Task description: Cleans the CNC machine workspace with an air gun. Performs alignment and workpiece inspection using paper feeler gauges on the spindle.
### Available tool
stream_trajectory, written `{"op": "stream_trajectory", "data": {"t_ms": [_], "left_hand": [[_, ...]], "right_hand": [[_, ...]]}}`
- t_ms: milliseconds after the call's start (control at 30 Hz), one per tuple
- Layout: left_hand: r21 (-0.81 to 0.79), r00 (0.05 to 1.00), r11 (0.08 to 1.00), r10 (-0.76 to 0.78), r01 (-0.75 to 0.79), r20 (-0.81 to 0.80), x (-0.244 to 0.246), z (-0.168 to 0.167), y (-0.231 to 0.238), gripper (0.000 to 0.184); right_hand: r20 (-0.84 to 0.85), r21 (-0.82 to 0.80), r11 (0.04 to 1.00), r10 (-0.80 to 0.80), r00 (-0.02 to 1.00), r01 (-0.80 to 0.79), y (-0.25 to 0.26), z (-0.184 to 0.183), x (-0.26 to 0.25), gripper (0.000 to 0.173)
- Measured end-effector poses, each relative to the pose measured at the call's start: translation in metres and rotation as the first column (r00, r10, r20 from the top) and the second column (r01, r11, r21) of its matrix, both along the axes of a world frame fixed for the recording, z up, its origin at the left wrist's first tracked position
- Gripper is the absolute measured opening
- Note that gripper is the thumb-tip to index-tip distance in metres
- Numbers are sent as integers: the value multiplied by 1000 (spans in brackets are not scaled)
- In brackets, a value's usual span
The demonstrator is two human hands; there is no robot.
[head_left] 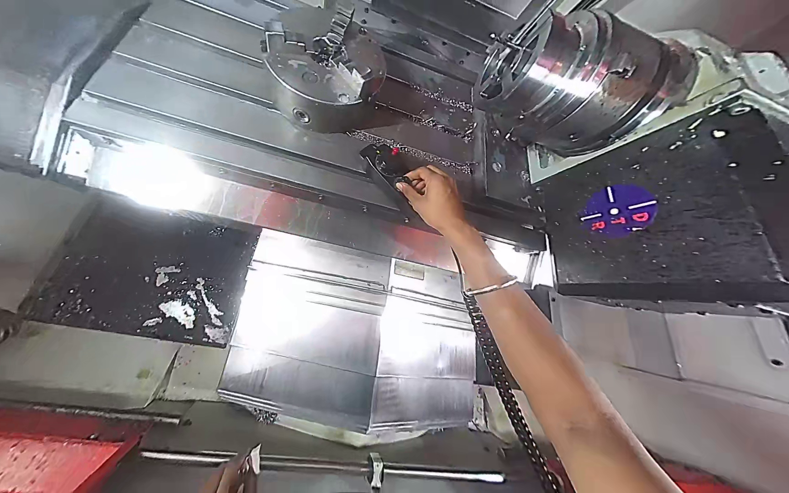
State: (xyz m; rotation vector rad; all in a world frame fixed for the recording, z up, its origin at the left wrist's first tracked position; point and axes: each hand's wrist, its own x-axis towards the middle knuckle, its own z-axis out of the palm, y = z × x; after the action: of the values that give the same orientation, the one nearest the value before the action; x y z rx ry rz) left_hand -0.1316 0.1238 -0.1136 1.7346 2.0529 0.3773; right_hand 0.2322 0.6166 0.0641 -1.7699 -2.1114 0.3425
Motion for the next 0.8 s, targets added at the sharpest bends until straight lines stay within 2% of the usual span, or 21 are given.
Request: {"op": "stream_trajectory", "data": {"t_ms": [100, 267, 467, 533, 600, 667, 733, 800], "left_hand": [[5, 999, 1000, 19, -19, 27, 5, 19, 12, 29], [31, 999, 999, 39, -40, 5, 8, 24, 14, 31], [60, 997, 998, 39, -35, -70, 9, 22, 14, 32], [84, 993, 995, 64, -56, -101, 11, 21, 13, 31], [120, 989, 991, 80, -65, -123, 13, 20, 14, 31], [157, 986, 986, 79, -56, -144, 11, 19, 15, 32], [142, 986, 988, 81, -61, -143, 13, 20, 15, 31], [54, 991, 996, 78, -73, -106, 14, 24, 15, 32]], "right_hand": [[12, -18, 1000, -17, 1000, 17, 5, -4, 1, 27], [10, -48, 999, -12, 1000, 13, 6, 1, -1, 26], [46, -77, 993, 88, 995, -85, 13, 2, 3, 21], [22, -87, 990, 115, 993, -113, 14, 3, 7, 23], [21, -133, 983, 129, 991, -125, 12, 8, 13, 36], [138, -175, 979, 128, 982, -103, 4, 14, 17, 51], [307, -152, 984, 134, 942, -90, -8, 15, 17, 46], [376, -108, 990, 123, 918, -88, -18, 15, 13, 44]]}}
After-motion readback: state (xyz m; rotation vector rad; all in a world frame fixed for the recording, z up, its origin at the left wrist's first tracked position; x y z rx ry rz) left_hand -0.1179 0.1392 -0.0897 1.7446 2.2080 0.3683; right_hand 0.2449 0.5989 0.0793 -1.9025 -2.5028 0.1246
